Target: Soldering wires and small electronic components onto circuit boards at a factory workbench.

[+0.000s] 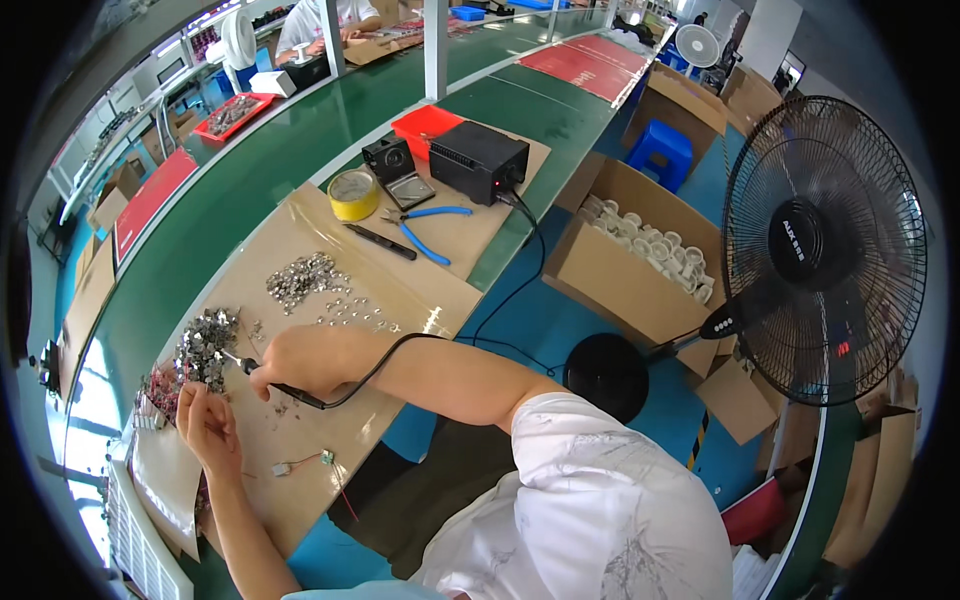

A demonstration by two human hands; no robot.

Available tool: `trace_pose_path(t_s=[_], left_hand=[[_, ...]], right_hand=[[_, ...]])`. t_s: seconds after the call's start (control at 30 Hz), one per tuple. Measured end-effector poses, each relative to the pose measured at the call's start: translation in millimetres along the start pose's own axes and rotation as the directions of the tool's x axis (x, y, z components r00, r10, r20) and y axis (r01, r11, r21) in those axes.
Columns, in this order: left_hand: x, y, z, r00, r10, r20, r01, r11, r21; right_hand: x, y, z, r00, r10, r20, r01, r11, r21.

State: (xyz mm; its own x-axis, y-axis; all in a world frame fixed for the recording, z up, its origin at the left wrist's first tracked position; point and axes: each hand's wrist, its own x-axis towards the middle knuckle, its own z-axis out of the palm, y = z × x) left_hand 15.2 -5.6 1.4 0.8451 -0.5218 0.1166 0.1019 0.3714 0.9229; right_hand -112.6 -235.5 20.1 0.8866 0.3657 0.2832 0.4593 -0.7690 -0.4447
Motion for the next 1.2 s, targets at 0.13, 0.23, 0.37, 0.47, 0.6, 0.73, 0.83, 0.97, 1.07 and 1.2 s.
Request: trace_pose_path(t_s=[0.13, 0.23, 0.37, 0.47, 0.6, 0.73, 0.83, 0.97, 1.07, 1.2], left_hand=[[6, -9, -7, 0.996, 0.03, 0.079, -0.033, 0.998, 0.046], [4, -3, -1, 0.998, 0.008, 0.066, -0.012, 0.998, 0.067], [-11, 8, 7, 0.997, -0.071, -0.027, 0.073, 0.993, 0.093], [-11, 0, -15, 0.999, 0.018, -0.049, -0.013, 0.995, 0.103], [-11, 9, 7, 0.999, -0.026, -0.043, 0.038, 0.952, 0.304], [1, -8, 6, 0.999, 0.014, 0.037, -0.032, 0.833, 0.552], [-5, -7, 8, 0.996, 0.016, 0.084, -0.065, 0.778, 0.625], [-12, -2, 10, 0.986, -0.008, 0.168, -0.119, 0.673, 0.73], [-16, 6, 16, 0.973, -0.086, 0.214, -0.121, 0.596, 0.794], [-18, 4, 17, 0.942, -0.099, 0.32, -0.226, 0.515, 0.827]], right_hand=[[-1, 5, 1, 0.999, -0.01, -0.039, 0.01, 1.0, 0.001], [-2, 4, 2, 0.999, -0.013, -0.039, 0.013, 1.0, 0.006], [2, -4, 5, 0.999, -0.017, -0.03, 0.019, 0.998, 0.068], [-4, -20, 1, 0.972, -0.099, -0.213, 0.101, 0.995, -0.005], [-37, -35, -1, 0.923, 0.169, -0.345, -0.112, 0.977, 0.179], [-65, -45, 31, 0.739, 0.472, -0.48, -0.253, 0.855, 0.452], [-79, -37, 47, 0.751, 0.407, -0.52, -0.122, 0.86, 0.496], [-77, -37, 50, 0.733, 0.381, -0.563, -0.082, 0.872, 0.483], [-78, -40, 47, 0.754, 0.301, -0.584, -0.116, 0.936, 0.332], [-78, -39, 46, 0.763, 0.285, -0.58, -0.116, 0.943, 0.312]])
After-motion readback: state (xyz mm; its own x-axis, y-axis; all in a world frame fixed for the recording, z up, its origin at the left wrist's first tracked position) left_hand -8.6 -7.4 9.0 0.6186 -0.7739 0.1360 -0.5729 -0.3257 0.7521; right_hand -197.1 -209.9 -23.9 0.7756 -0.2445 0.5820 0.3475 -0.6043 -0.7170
